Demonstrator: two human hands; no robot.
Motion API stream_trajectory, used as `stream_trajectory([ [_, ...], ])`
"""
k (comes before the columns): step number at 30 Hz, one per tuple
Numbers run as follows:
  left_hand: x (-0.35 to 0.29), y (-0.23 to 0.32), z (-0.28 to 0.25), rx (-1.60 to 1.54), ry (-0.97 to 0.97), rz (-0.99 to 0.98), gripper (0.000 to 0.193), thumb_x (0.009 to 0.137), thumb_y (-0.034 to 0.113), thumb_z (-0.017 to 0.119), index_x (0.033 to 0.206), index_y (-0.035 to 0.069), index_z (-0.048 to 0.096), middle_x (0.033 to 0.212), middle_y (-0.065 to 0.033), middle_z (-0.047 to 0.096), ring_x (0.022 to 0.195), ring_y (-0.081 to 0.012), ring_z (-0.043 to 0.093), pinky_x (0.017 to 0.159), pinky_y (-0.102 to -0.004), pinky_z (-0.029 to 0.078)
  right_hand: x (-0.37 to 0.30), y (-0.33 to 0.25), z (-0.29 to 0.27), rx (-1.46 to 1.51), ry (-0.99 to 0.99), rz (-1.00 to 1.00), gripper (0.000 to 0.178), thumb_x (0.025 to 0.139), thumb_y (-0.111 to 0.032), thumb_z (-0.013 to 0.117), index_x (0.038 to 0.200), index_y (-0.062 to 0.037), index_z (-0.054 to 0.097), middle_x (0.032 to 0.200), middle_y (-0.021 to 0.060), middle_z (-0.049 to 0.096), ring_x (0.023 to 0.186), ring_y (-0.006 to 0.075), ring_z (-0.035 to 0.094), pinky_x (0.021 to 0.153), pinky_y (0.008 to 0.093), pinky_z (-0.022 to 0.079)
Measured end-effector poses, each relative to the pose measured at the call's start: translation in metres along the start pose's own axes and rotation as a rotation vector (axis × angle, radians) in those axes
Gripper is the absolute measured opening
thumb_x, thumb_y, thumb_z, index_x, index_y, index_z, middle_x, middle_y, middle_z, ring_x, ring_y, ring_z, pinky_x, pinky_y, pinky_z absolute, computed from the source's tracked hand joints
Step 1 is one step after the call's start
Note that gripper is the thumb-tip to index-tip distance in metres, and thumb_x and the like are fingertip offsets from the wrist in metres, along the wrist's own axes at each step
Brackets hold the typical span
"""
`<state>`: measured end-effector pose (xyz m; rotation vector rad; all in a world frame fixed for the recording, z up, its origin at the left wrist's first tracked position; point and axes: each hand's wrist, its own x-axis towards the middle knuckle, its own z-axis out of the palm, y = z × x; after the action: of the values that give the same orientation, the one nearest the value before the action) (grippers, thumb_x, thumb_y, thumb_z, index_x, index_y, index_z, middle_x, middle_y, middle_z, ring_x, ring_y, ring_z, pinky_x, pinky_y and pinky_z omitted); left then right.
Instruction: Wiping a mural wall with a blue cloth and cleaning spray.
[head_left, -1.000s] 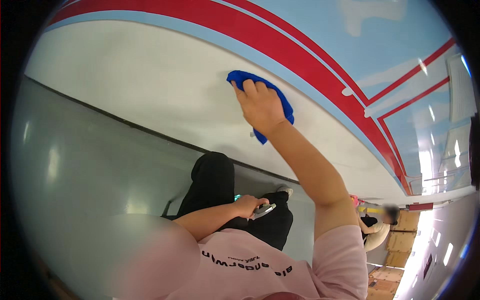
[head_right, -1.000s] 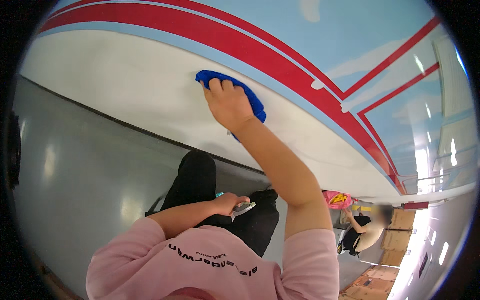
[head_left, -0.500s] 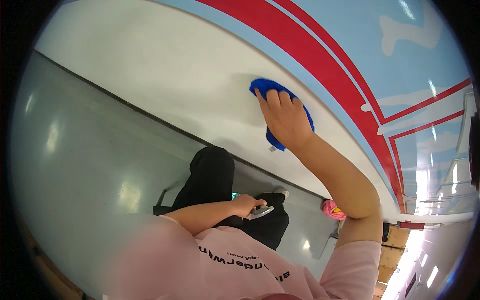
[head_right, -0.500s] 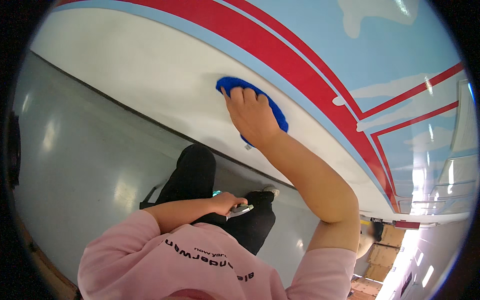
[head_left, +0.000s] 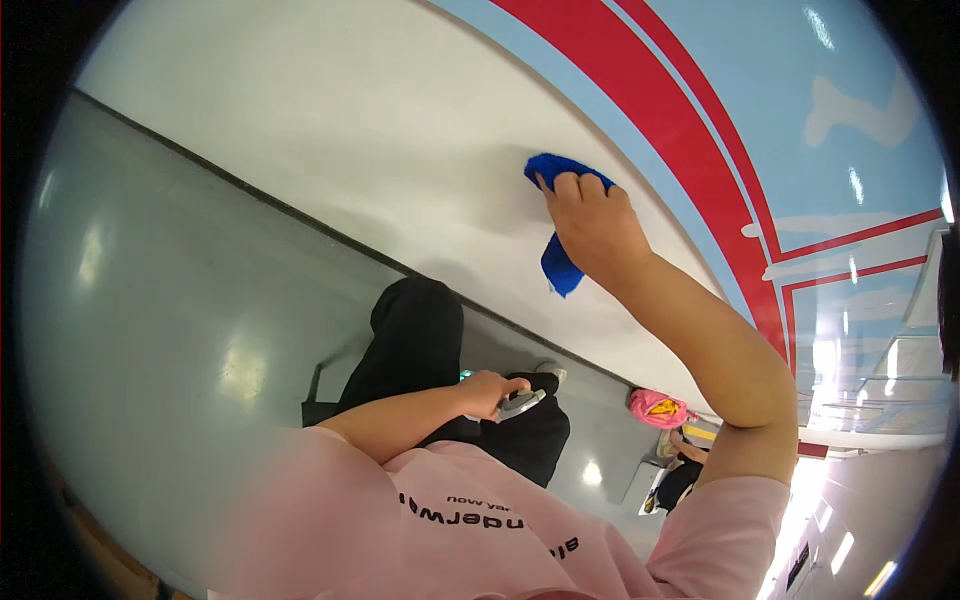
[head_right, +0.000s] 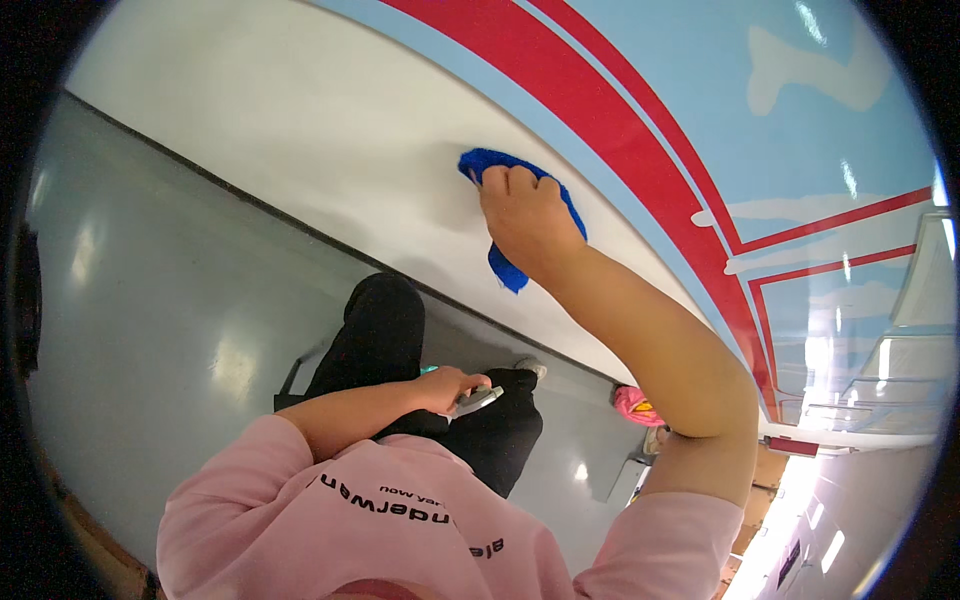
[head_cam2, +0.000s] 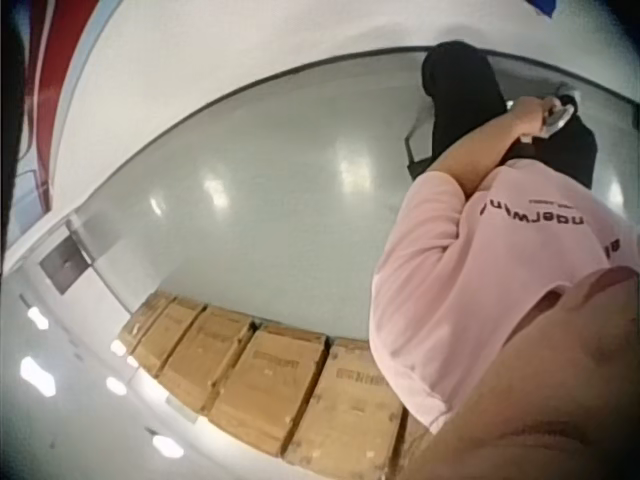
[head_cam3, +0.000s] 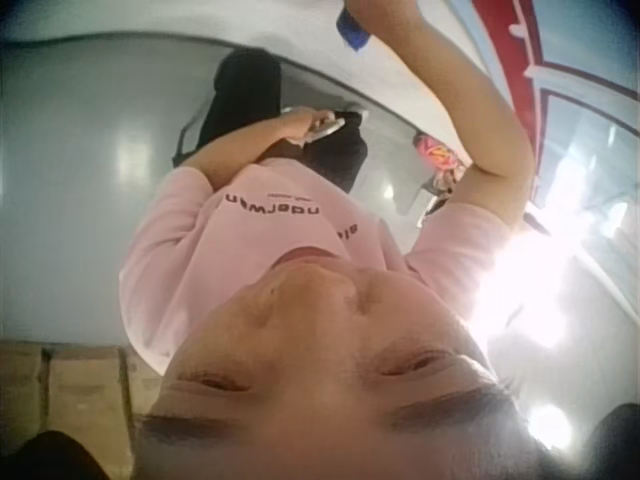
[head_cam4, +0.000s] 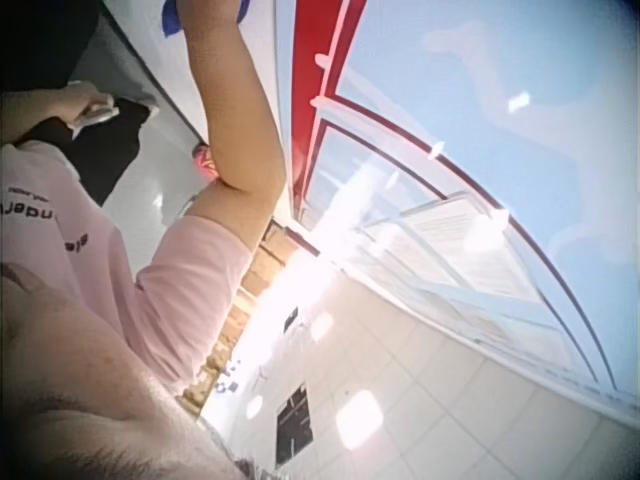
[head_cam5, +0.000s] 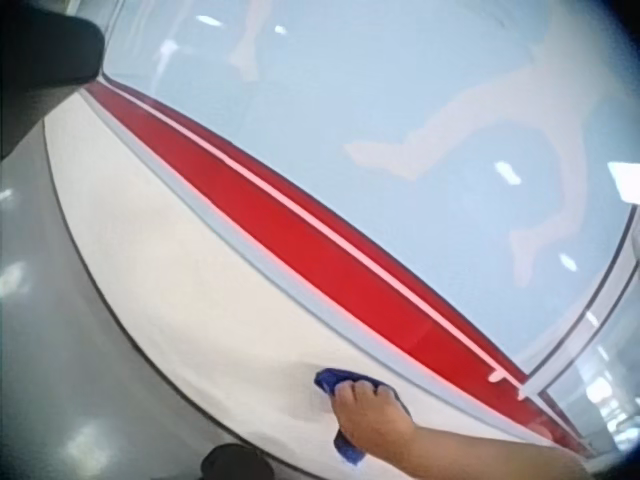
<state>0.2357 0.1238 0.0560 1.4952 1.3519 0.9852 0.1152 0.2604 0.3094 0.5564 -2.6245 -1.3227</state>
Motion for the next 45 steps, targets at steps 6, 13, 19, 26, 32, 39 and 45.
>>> stream_trajectory([
  [6, 0.005, -0.003, 0.009, 0.003, -0.012, 0.022, 0.06, 0.061, 0.007, 0.066, 0.112, 0.024, 0.038, 0.08, -0.0072, 0.063, 0.075, -0.032, 0.06, 0.063, -0.0407, 0.045, 0.024, -0.005, -0.001, -0.054, -0.091, -0.056, 0.012, 0.069, -0.017, 0.058, 0.079, -0.0107, 0.058, 0.076, -0.0008, 0.043, 0.067, 0.0124, 0.043, 0.049, 0.0241, 0.034],
  [13, 0.003, -0.002, 0.009, 0.032, 0.0, -0.001, 0.062, 0.06, 0.006, 0.066, 0.111, 0.026, 0.039, 0.08, -0.0053, 0.063, 0.074, -0.0313, 0.061, 0.063, -0.0418, 0.046, 0.043, -0.007, -0.017, -0.02, 0.093, 0.064, 0.01, 0.074, -0.018, 0.057, 0.081, -0.0112, 0.059, 0.074, 0.0001, 0.043, 0.066, 0.0136, 0.046, 0.048, 0.0234, 0.036],
  [19, 0.006, -0.003, 0.012, 0.067, -0.001, -0.024, 0.061, 0.06, 0.007, 0.066, 0.111, 0.025, 0.039, 0.078, -0.0039, 0.064, 0.074, -0.0311, 0.061, 0.063, -0.0424, 0.046, 0.066, -0.023, 0.009, 0.061, 0.185, 0.133, 0.009, 0.072, -0.017, 0.056, 0.074, -0.0097, 0.059, 0.077, 0.0015, 0.044, 0.07, 0.0156, 0.047, 0.051, 0.0256, 0.038],
  [26, 0.007, 0.0, 0.011, 0.072, -0.034, -0.003, 0.061, 0.061, 0.008, 0.066, 0.113, 0.025, 0.039, 0.079, -0.006, 0.063, 0.075, -0.0313, 0.061, 0.063, -0.0423, 0.045, 0.041, -0.068, 0.047, 0.132, -0.05, 0.024, 0.016, 0.07, -0.017, 0.056, 0.084, -0.0103, 0.061, 0.083, 0.0019, 0.045, 0.078, 0.0169, 0.045, 0.061, 0.0288, 0.036],
  [32, 0.003, 0.007, 0.005, 0.043, -0.069, -0.093, 0.063, 0.06, 0.005, 0.065, 0.114, 0.024, 0.039, 0.082, -0.0081, 0.063, 0.079, -0.0307, 0.06, 0.067, -0.0416, 0.045, 0.03, -0.067, 0.035, 0.137, 0.009, 0.14, 0.023, 0.076, -0.017, 0.052, 0.097, -0.0095, 0.057, 0.079, 0.0017, 0.044, 0.074, 0.0164, 0.046, 0.058, 0.0285, 0.036],
  [39, 0.003, 0.006, 0.008, 0.071, -0.061, -0.036, 0.061, 0.06, 0.006, 0.066, 0.112, 0.023, 0.039, 0.08, -0.0079, 0.062, 0.078, -0.0318, 0.06, 0.067, -0.0423, 0.045, 0.05, -0.073, 0.034, 0.102, -0.046, 0.18, 0.02, 0.076, -0.017, 0.051, 0.094, -0.0107, 0.058, 0.078, 0.0014, 0.044, 0.072, 0.0158, 0.045, 0.057, 0.0298, 0.035],
  [45, -0.002, 0.009, -0.003, -0.006, -0.063, -0.067, 0.061, 0.061, 0.006, 0.066, 0.113, 0.023, 0.039, 0.08, -0.0091, 0.062, 0.079, -0.0324, 0.059, 0.066, -0.0426, 0.045, 0.039, -0.063, 0.027, 0.157, 0.021, 0.155, 0.026, 0.076, -0.015, 0.052, 0.1, -0.01, 0.059, 0.077, 0.0008, 0.044, 0.072, 0.0161, 0.047, 0.056, 0.0294, 0.036],
])
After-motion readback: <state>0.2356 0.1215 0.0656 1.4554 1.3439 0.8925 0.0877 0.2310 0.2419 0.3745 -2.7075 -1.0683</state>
